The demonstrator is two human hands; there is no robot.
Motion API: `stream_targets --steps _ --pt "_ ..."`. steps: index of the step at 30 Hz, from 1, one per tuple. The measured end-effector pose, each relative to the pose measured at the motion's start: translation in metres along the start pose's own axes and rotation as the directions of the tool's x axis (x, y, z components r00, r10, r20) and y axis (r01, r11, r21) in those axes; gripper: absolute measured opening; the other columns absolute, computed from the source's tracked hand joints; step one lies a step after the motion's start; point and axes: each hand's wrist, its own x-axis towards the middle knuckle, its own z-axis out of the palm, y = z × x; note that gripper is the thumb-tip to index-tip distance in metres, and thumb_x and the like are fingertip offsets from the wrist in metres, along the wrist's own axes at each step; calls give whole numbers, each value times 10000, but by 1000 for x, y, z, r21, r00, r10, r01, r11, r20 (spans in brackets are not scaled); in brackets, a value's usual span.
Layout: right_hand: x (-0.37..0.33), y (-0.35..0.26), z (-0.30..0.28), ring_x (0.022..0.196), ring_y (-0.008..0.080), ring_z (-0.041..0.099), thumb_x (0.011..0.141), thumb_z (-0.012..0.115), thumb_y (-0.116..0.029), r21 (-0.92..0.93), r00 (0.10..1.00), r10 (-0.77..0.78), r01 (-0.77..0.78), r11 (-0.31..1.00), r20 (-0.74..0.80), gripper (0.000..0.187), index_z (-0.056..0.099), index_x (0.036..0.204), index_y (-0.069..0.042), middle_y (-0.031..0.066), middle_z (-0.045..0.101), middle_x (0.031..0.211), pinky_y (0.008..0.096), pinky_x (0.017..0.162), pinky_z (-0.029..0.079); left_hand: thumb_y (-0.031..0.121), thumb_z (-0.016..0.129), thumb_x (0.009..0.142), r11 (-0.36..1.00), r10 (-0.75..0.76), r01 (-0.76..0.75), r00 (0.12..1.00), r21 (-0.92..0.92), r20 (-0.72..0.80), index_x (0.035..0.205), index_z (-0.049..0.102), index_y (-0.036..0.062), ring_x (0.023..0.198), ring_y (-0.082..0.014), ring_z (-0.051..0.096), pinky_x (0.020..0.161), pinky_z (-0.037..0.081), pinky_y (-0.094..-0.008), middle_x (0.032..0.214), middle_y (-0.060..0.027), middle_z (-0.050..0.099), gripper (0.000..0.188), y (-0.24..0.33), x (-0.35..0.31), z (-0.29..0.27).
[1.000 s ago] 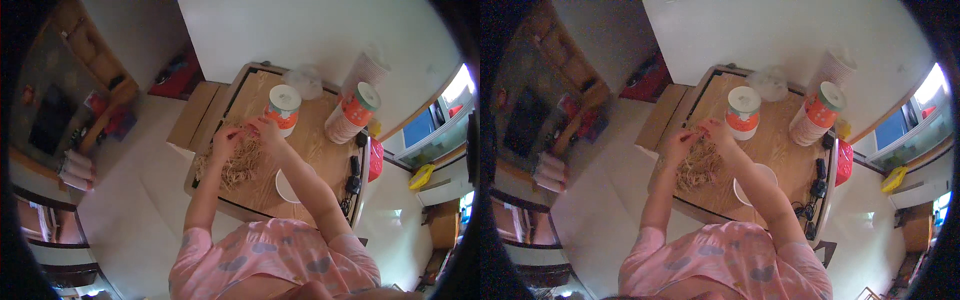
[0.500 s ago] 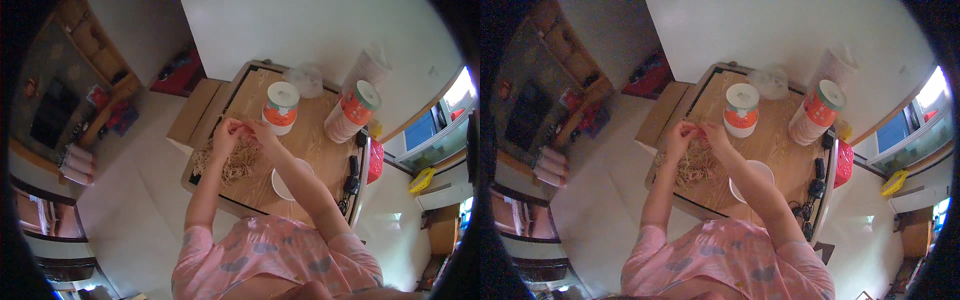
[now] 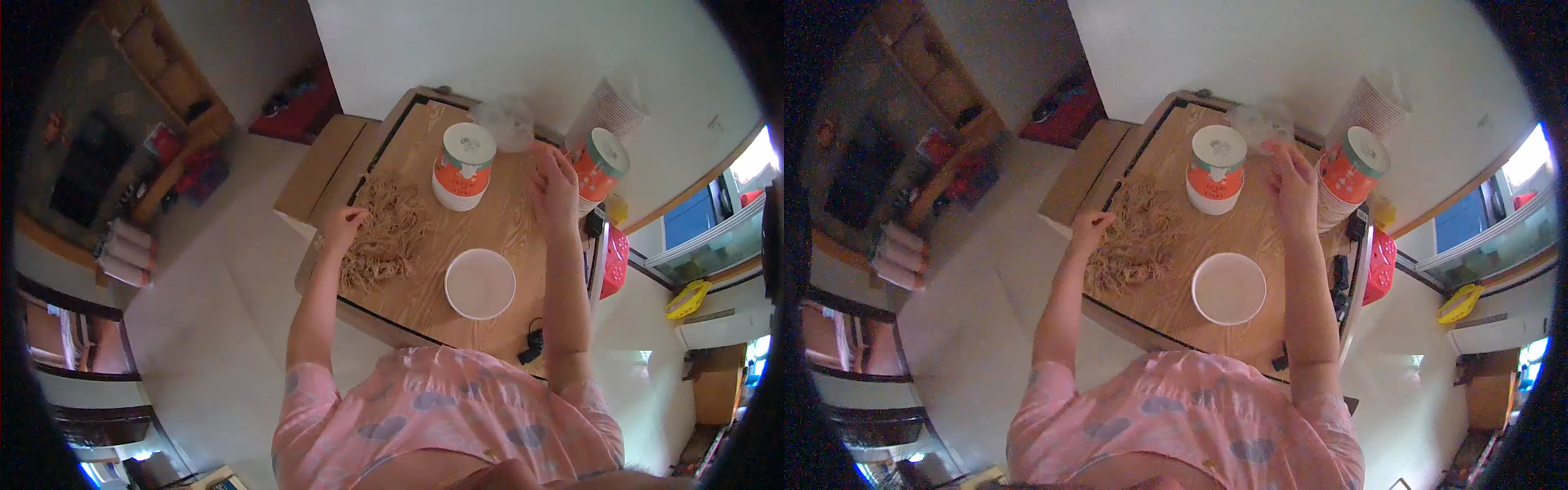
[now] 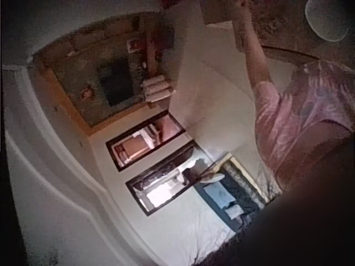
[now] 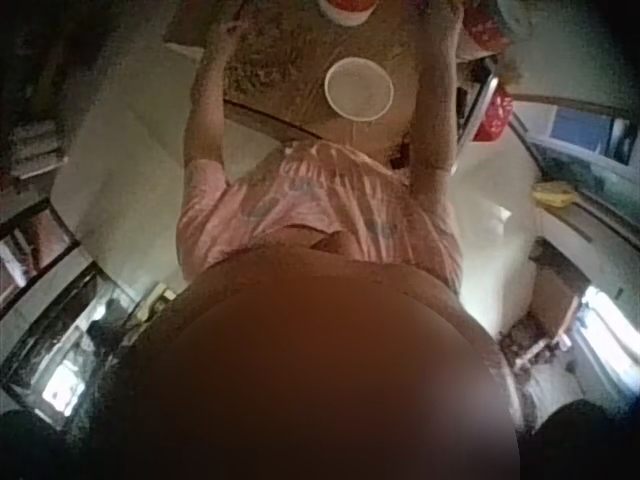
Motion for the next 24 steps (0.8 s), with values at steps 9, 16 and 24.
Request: stream_targets --steps 9,16,24 --pt "-90 136 59 739 148 519 864 474 -225 178 614 682 -780 599 397 283 565 1037 -21 51 556 833 291 671 437 130 628 756 990 121 -112 986 -86 111 843 627 37 660 -189 577 620 454 -295 753 -85 610 128 106 -36 36" --pt "-52 137 50 642 115 508 867 455 -252 546 728 582 -672 500 363 173 529 883 -97 -5 512 700 257 561 436 107 620 754 972 236 -229 951 -62 201 874 640 39 693 -226 579 621 446 -314 786 -106 601 140 99 -50 42" --pt "-37 41 -40 450 49 295 868 474 -176 401 927 360 -373 837 110 123 541 841 -76 -67 324 556 211 438 293 175 601 789 966 39 -64 994 252 103 890 636 34 759 -238 567 664 442 -326 880 -114 575 177 36 -22 4"
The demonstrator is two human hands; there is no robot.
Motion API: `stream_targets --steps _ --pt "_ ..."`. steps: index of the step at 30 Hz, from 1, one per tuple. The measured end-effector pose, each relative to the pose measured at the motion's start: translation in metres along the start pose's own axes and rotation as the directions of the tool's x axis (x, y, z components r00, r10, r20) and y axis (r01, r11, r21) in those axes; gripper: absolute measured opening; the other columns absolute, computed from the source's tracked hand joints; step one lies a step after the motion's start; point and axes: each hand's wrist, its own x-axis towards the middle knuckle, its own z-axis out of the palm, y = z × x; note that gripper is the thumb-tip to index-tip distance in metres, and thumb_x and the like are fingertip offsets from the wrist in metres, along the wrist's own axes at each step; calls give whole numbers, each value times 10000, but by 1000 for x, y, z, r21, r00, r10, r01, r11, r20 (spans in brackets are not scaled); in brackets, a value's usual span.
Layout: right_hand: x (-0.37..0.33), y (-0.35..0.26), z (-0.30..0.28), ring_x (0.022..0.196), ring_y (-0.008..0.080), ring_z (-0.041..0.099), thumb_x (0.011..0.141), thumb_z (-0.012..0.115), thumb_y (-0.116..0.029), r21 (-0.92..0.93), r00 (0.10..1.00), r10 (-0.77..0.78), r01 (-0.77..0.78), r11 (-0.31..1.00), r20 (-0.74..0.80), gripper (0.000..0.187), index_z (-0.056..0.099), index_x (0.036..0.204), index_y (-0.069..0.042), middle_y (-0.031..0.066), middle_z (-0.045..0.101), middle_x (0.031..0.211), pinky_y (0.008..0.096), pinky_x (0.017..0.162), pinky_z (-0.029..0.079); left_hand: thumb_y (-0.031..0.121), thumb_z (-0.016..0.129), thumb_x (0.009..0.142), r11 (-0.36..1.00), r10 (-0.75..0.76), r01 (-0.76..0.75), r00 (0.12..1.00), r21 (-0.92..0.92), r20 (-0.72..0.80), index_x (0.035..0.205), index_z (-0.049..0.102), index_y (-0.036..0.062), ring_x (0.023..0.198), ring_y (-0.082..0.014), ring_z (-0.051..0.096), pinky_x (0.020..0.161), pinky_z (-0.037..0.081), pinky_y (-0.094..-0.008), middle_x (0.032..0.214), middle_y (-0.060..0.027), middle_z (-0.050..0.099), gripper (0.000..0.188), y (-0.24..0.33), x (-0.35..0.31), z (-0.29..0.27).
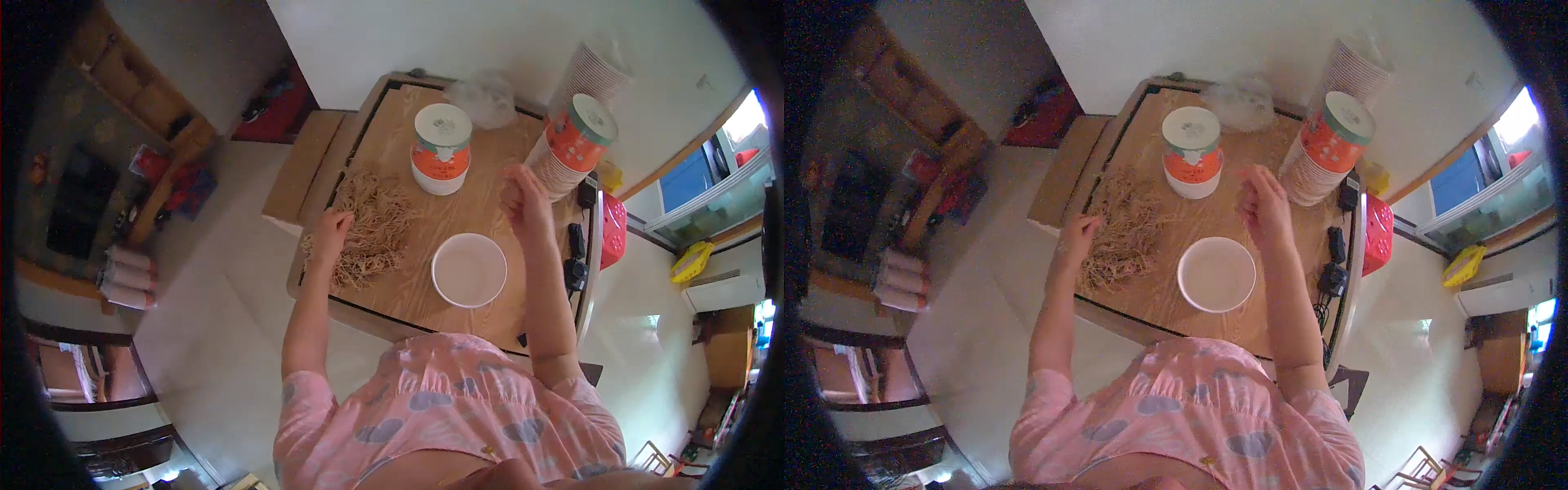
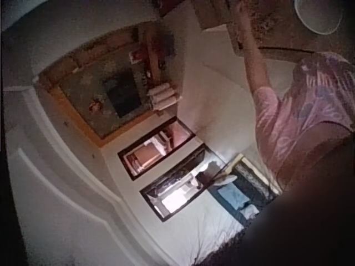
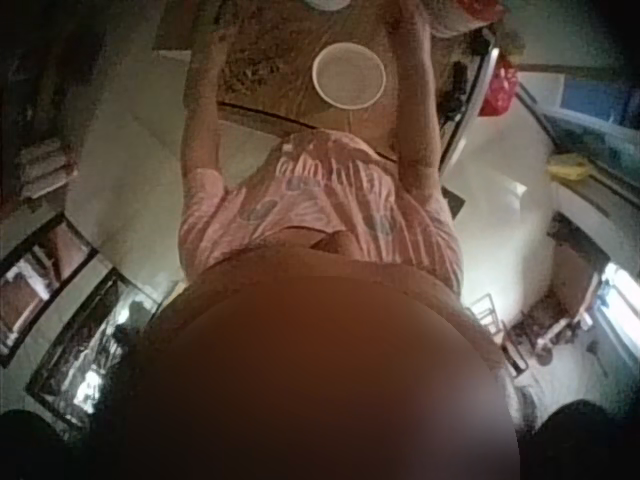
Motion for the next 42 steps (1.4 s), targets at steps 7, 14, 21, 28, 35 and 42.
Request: stream_targets --steps 7,14,21,28,35,42 --pt "-65 -25 -2 497 34 330 884 489 -167 -394 951 -251 164 905 -182 210 609 944 -5 -59 379 577 212 473 305 174 671 716 916 375 -342 916 212 -143 844 626 44 775 -223 575 676 458 -328 931 -140 569 188 20 -12 50" --pt "-76 -11 -33 493 36 342 897 469 -160 -370 972 -176 108 923 -156 206 581 948 4 -53 372 582 184 452 283 198 675 710 921 214 -164 971 -353 109 790 622 30 594 -201 585 555 470 -315 673 -88 605 193 92 -34 128" --pt "-91 -13 -62 534 33 356 882 498 -191 -446 933 -209 60 893 -293 217 620 915 -15 -62 405 603 181 475 287 166 648 724 895 131 -104 991 -434 35 744 611 32 546 -196 588 523 466 -312 629 -94 605 140 66 -46 162" --pt "-70 46 -82 633 185 550 770 633 -227 -958 905 -356 -148 247 -232 242 592 976 -106 81 593 708 300 576 436 147 643 727 941 60 -37 997 -336 58 756 582 30 592 -239 593 529 464 -324 662 -115 598 135 78 -64 145" --pt "-66 126 -113 546 105 451 778 595 -201 -841 973 -190 -7 542 -131 239 627 994 -103 31 500 606 265 519 378 50 675 647 808 543 -583 791 -80 -282 818 575 89 602 -229 527 480 433 -345 705 -57 490 202 118 -76 89" --pt "-78 92 -58 742 153 562 770 561 -109 -716 939 -297 327 617 173 245 607 979 9 111 589 799 271 608 435 34 706 600 755 620 -656 703 19 -349 886 591 120 582 -182 513 459 420 -305 704 -11 480 320 127 -84 55"
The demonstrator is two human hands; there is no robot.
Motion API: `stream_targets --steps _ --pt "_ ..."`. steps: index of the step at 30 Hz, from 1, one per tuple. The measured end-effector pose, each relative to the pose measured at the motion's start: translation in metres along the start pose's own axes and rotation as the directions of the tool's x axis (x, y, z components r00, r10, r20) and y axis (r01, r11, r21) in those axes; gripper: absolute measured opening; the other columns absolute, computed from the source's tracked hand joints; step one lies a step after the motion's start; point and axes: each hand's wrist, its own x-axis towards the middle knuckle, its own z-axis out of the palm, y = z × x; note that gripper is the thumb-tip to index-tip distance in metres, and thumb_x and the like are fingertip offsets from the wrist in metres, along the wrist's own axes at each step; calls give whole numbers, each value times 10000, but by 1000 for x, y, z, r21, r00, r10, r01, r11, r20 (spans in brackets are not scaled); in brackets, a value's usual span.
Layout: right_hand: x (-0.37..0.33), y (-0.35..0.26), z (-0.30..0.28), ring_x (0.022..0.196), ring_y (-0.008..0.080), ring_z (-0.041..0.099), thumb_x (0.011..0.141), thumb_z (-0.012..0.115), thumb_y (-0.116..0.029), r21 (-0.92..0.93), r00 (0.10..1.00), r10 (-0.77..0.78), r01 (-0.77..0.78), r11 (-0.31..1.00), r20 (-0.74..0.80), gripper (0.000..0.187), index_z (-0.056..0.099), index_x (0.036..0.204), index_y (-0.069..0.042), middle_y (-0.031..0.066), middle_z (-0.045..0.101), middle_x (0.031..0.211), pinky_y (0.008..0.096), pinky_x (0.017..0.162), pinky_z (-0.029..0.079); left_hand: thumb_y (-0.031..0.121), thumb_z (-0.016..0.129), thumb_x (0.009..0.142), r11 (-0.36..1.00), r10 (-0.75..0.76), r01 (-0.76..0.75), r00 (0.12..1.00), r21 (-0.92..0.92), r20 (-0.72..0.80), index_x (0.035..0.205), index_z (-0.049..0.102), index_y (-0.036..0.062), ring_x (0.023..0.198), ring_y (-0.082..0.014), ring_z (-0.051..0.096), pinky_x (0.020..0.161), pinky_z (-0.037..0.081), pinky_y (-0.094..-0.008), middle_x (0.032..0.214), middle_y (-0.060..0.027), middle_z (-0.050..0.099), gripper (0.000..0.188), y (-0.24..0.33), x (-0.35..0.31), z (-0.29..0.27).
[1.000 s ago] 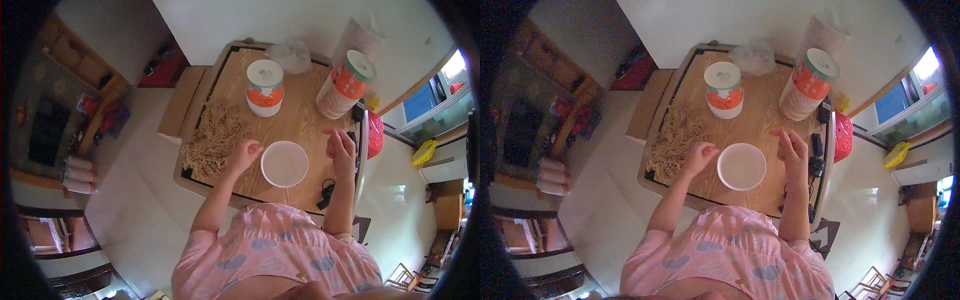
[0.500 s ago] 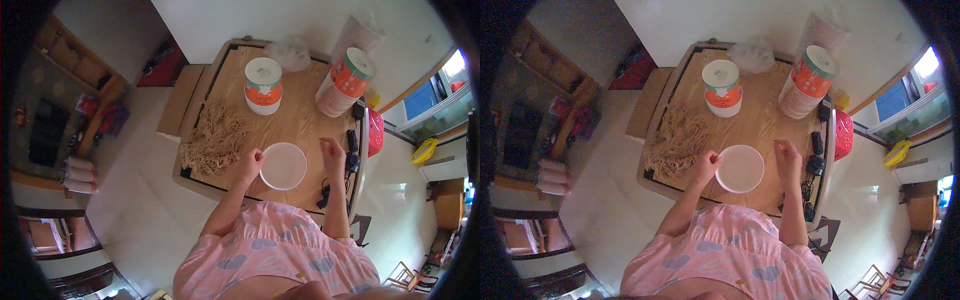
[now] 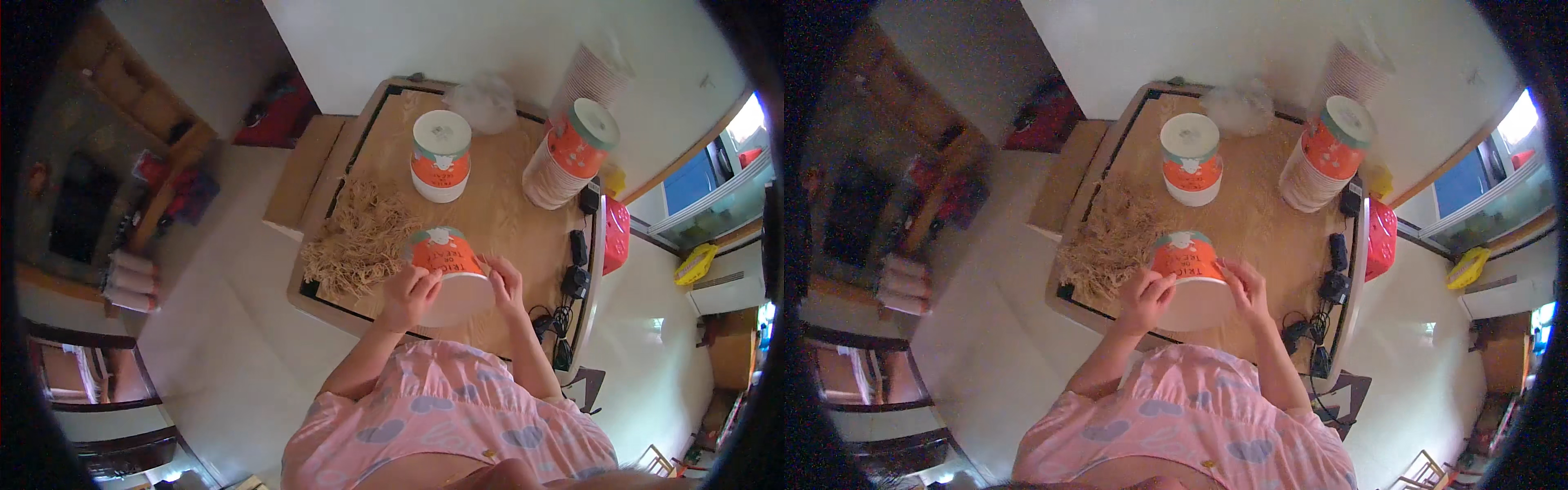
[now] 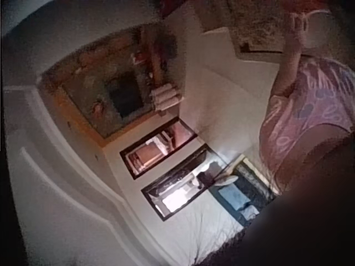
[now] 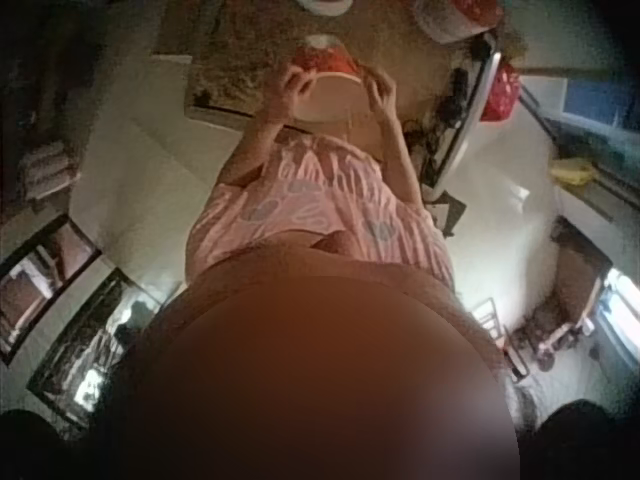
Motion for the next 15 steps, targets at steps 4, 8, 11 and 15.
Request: stream_targets --steps 4,8,11,15 --pt "-1 -6 6 614 174 488 720 602 -88 -173 969 -246 247 953 31 292 594 991 21 105 542 734 259 530 375 26 708 589 999 48 -48 999 -1 11 885 592 115 585 -179 514 464 424 -304 700 -14 475 330 2 2 -4" --pt "-7 2 9 580 165 479 726 598 -55 -221 977 -200 181 958 -70 240 611 955 15 90 515 673 262 508 364 24 713 587 998 1 -3 999 -56 -50 888 588 97 612 -187 531 488 441 -303 735 -25 507 333 1 4 -6" --pt "-7 7 14 571 156 473 746 572 -29 -229 966 -179 134 964 -186 184 623 918 14 74 488 632 258 507 361 29 714 602 996 -16 10 998 -90 -65 877 587 86 627 -193 539 500 448 -306 757 -29 528 309 1 5 -9" --pt "-8 13 18 577 151 473 769 559 -23 -206 955 -198 153 967 -219 179 618 933 15 76 499 651 247 516 366 31 710 627 997 -3 0 999 -74 -44 853 584 82 632 -198 542 510 453 -314 755 -28 535 263 8 9 -14"
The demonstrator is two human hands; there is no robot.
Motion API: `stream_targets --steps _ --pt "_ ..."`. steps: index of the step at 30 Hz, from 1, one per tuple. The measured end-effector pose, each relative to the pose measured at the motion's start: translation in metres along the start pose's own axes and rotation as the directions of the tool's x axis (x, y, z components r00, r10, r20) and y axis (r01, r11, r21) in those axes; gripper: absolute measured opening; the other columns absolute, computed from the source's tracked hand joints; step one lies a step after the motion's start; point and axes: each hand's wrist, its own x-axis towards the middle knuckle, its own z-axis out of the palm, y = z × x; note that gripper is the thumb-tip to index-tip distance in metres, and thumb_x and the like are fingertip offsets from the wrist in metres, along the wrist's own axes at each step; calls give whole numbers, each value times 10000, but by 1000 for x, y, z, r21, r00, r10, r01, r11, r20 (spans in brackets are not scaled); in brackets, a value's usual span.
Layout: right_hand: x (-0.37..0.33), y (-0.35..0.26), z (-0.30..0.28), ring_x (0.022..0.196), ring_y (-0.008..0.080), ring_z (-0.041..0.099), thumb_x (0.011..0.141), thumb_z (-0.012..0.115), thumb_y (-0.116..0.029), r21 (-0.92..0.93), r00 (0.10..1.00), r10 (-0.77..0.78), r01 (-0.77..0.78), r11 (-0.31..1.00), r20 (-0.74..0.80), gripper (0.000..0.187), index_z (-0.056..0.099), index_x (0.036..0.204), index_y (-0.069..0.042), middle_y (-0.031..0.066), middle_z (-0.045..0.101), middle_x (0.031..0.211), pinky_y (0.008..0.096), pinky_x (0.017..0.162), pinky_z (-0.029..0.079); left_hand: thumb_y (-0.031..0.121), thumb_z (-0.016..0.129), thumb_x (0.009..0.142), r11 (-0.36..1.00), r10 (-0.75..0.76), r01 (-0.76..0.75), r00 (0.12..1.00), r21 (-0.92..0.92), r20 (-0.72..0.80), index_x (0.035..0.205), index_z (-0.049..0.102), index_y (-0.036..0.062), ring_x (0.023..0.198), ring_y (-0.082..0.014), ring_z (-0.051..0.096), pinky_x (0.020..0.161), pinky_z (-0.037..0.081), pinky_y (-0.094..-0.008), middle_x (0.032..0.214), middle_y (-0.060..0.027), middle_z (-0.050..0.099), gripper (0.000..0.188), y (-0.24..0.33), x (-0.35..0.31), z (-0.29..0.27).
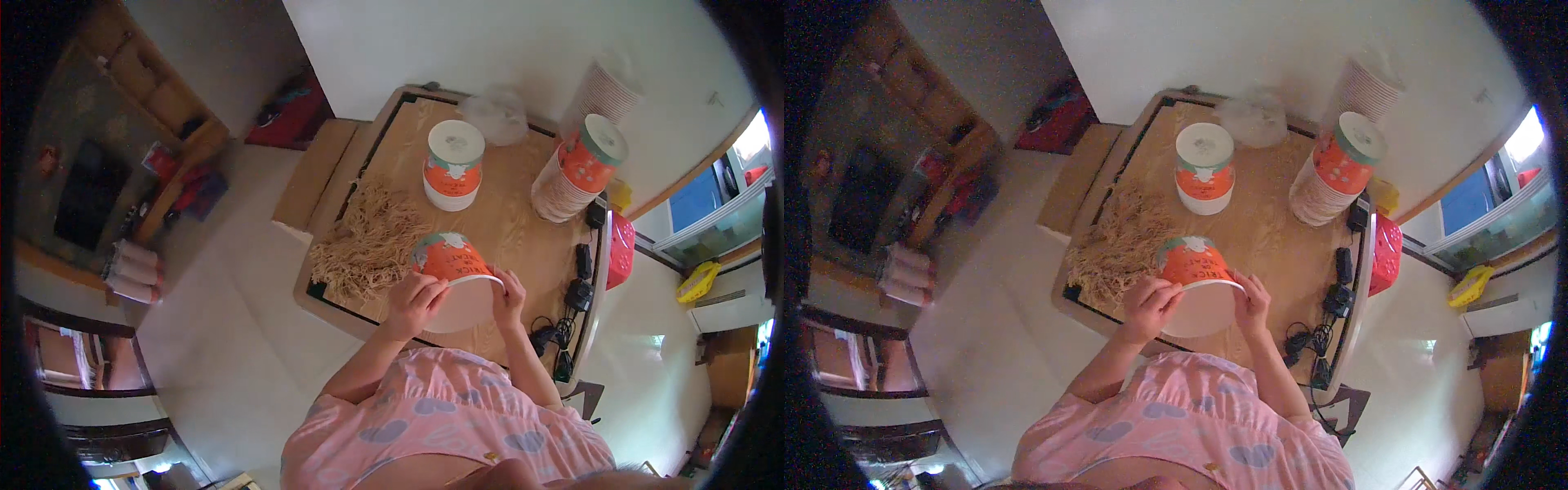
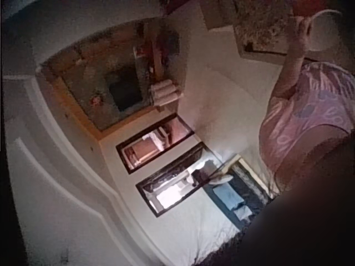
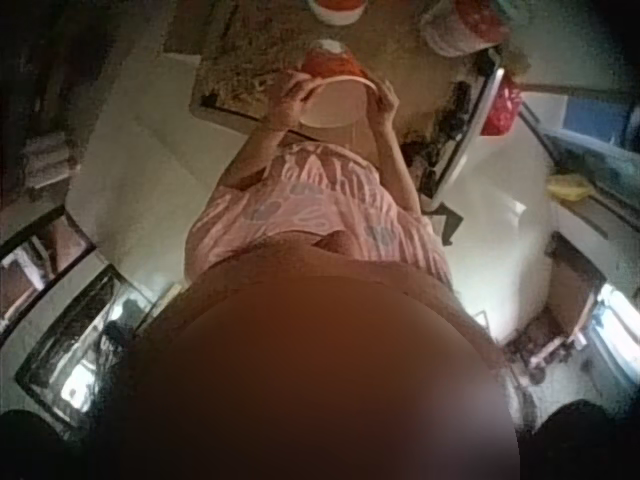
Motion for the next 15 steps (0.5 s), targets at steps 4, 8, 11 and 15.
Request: stream_targets --steps 4,8,11,15 --pt "-2 -4 -1 638 194 544 763 559 -2 19 999 31 -31 999 23 218 622 971 -26 121 544 689 272 557 423 39 704 642 999 -40 40 999 -27 5 840 586 88 633 -204 542 523 455 -318 761 -32 539 236 -1 0 -1" --pt "15 -25 -10 687 240 589 792 558 -68 -97 984 87 -72 993 154 187 621 964 -30 149 589 756 295 589 448 44 669 689 968 -235 239 970 -77 53 837 590 71 623 -218 538 532 451 -320 748 -50 540 170 -9 -1 4" --pt "23 -40 -14 722 273 609 812 548 -119 -127 931 250 -223 967 267 184 621 966 -47 165 612 818 317 615 464 39 644 716 921 -341 359 931 -154 130 827 596 45 614 -211 538 527 443 -307 728 -64 540 121 -14 2 3" --pt "29 -45 -19 684 276 614 817 550 -136 -176 908 275 -228 958 316 180 620 962 -55 177 613 807 321 599 474 15 612 755 851 -414 453 890 -266 191 807 600 12 594 -107 519 504 416 -222 718 -55 540 53 -19 -1 4"
